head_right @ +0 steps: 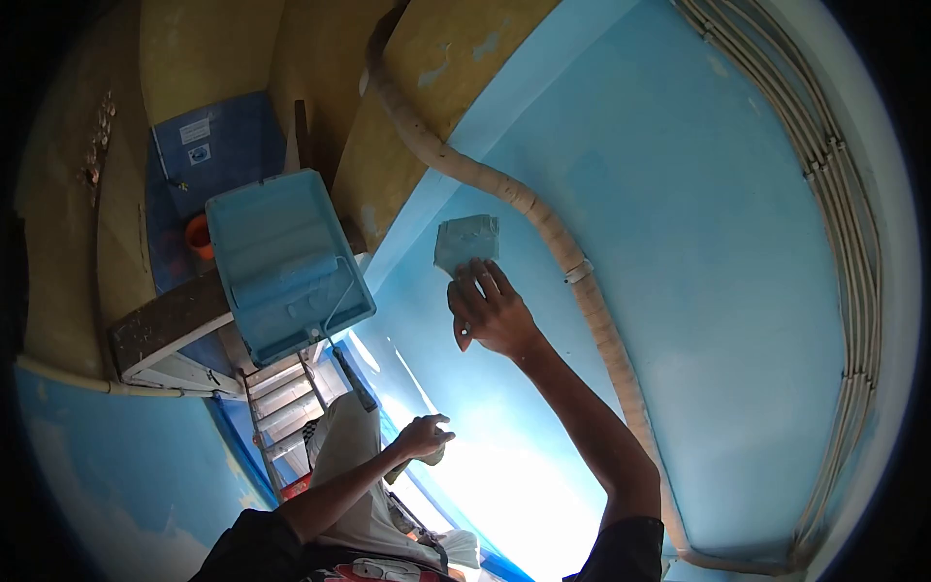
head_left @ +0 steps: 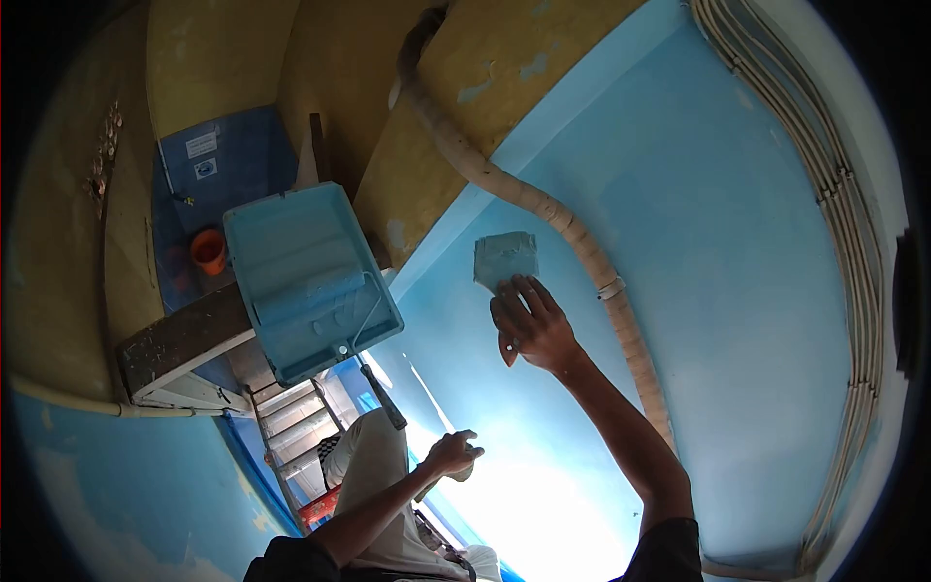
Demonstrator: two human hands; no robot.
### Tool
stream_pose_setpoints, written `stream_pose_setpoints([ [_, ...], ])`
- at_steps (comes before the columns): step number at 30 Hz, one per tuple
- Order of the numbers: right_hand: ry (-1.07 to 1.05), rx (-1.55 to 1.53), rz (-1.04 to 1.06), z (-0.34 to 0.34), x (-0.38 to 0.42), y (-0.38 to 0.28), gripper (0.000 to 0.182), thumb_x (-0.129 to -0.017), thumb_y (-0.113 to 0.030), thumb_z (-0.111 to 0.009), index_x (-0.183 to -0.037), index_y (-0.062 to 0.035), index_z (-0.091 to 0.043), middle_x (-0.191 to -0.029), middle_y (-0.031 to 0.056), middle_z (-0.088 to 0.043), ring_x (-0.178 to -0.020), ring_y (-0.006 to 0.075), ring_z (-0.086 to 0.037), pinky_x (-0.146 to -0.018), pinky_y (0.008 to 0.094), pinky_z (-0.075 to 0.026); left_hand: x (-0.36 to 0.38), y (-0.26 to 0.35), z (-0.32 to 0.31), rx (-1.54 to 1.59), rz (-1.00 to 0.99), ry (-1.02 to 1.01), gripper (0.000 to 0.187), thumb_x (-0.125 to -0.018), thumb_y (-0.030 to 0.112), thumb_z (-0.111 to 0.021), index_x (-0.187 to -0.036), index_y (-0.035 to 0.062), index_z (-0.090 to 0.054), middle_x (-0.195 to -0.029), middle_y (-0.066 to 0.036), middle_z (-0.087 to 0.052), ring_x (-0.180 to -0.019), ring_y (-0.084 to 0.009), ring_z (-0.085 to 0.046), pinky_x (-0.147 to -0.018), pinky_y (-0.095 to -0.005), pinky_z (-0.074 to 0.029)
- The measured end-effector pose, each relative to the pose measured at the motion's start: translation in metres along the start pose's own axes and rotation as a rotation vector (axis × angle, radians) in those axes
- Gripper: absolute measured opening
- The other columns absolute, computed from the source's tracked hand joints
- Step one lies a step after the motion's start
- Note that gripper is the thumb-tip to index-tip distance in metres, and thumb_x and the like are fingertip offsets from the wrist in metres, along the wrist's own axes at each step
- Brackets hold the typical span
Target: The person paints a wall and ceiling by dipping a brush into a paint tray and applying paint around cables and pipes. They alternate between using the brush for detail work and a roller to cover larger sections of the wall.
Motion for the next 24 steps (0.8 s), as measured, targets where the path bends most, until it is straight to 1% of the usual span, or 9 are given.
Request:
stream_pose_setpoints([
  [4, 0.119, 0.147, -0.026, -0.036, -0.011, 0.031, 0.035, -0.078, -0.031, -0.064, -0.099, -0.0040, -0.068, -0.119, 0.0208, -0.064, -0.113, 0.0369, -0.061, -0.103, 0.0506, -0.049, -0.001, -0.051, -0.017, -0.078, 0.080, -0.012, 0.060, -0.088, 0.043, -0.068, -0.129, -0.0002, -0.062, -0.123, -0.024, -0.067, -0.116, -0.0377, -0.064, -0.103, -0.0437, -0.049],
  [7, 0.140, 0.150, -0.069, -0.056, -0.016, 0.043, 0.034, -0.078, -0.030, -0.064, -0.098, -0.0032, -0.068, -0.120, 0.0217, -0.064, -0.113, 0.0377, -0.061, -0.103, 0.0508, -0.049, -0.004, -0.069, -0.008, -0.119, 0.109, -0.056, 0.062, -0.087, 0.045, -0.070, -0.129, -0.0004, -0.061, -0.121, -0.024, -0.068, -0.114, -0.0364, -0.065, -0.100, -0.0427, -0.051],
  [8, 0.154, 0.163, -0.074, -0.061, -0.016, 0.046, 0.034, -0.078, -0.030, -0.064, -0.098, -0.0032, -0.068, -0.120, 0.0217, -0.064, -0.113, 0.0377, -0.061, -0.103, 0.0508, -0.049, -0.001, -0.070, -0.002, -0.121, 0.197, -0.136, 0.062, -0.090, 0.045, -0.066, -0.134, 0.0018, -0.058, -0.122, -0.021, -0.068, -0.122, -0.0354, -0.061, -0.106, -0.0449, -0.047],
  [11, 0.162, 0.208, -0.086, -0.071, -0.017, 0.053, 0.034, -0.076, -0.030, -0.064, -0.096, -0.0023, -0.067, -0.119, 0.0224, -0.064, -0.114, 0.0381, -0.061, -0.104, 0.0512, -0.048, -0.010, -0.093, -0.001, -0.073, 0.239, -0.063, 0.062, -0.089, 0.047, -0.067, -0.131, 0.0011, -0.061, -0.126, -0.022, -0.066, -0.121, -0.0362, -0.061, -0.105, -0.0450, -0.048],
  [15, 0.099, 0.299, -0.114, -0.071, -0.014, 0.058, 0.043, -0.073, -0.038, -0.067, -0.094, -0.0007, -0.068, -0.119, 0.0251, -0.065, -0.113, 0.0397, -0.061, -0.101, 0.0522, -0.049, -0.009, -0.097, -0.010, -0.136, 0.256, -0.143, 0.064, -0.088, 0.049, -0.066, -0.132, 0.0030, -0.061, -0.131, -0.022, -0.063, -0.124, -0.0370, -0.059, -0.107, -0.0454, -0.046],
  [17, 0.050, 0.322, -0.127, -0.065, -0.008, 0.053, 0.045, -0.071, -0.040, -0.067, -0.092, 0.0000, -0.068, -0.117, 0.0267, -0.066, -0.112, 0.0408, -0.061, -0.099, 0.0521, -0.051, -0.008, -0.097, -0.009, -0.161, 0.276, -0.142, 0.065, -0.088, 0.049, -0.066, -0.133, 0.0021, -0.060, -0.131, -0.022, -0.063, -0.124, -0.0371, -0.059, -0.107, -0.0450, -0.046],
  [19, -0.048, 0.354, -0.128, -0.062, 0.000, 0.043, 0.050, -0.071, -0.045, -0.067, -0.088, 0.0013, -0.068, -0.113, 0.0297, -0.067, -0.109, 0.0433, -0.062, -0.093, 0.0513, -0.054, -0.006, -0.091, -0.002, -0.174, 0.246, -0.075, 0.064, -0.087, 0.051, -0.069, -0.130, 0.0030, -0.062, -0.125, -0.023, -0.066, -0.118, -0.0351, -0.063, -0.102, -0.0426, -0.049],
  [23, -0.152, 0.335, -0.162, -0.057, 0.001, 0.034, 0.038, -0.077, -0.037, -0.064, -0.089, -0.0012, -0.066, -0.112, 0.0291, -0.067, -0.107, 0.0416, -0.063, -0.090, 0.0490, -0.054, -0.009, -0.091, -0.004, -0.140, 0.241, -0.085, 0.064, -0.086, 0.051, -0.069, -0.129, 0.0034, -0.063, -0.127, -0.023, -0.065, -0.122, -0.0365, -0.061, -0.104, -0.0433, -0.047],
  [24, -0.082, 0.346, -0.080, -0.053, -0.004, 0.031, 0.047, -0.076, -0.045, -0.064, -0.088, 0.0006, -0.067, -0.111, 0.0301, -0.067, -0.107, 0.0427, -0.063, -0.089, 0.0492, -0.054, -0.008, -0.090, -0.005, -0.149, 0.237, -0.092, 0.064, -0.086, 0.051, -0.069, -0.129, 0.0034, -0.063, -0.127, -0.023, -0.065, -0.122, -0.0365, -0.061, -0.104, -0.0433, -0.047],
])
Point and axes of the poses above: each hand's wrist, its own x-axis away from the middle knuckle, its own z-axis out of the back of the hand, y = z × x, the point moved 9 cm from there along -x, towards the middle knuckle
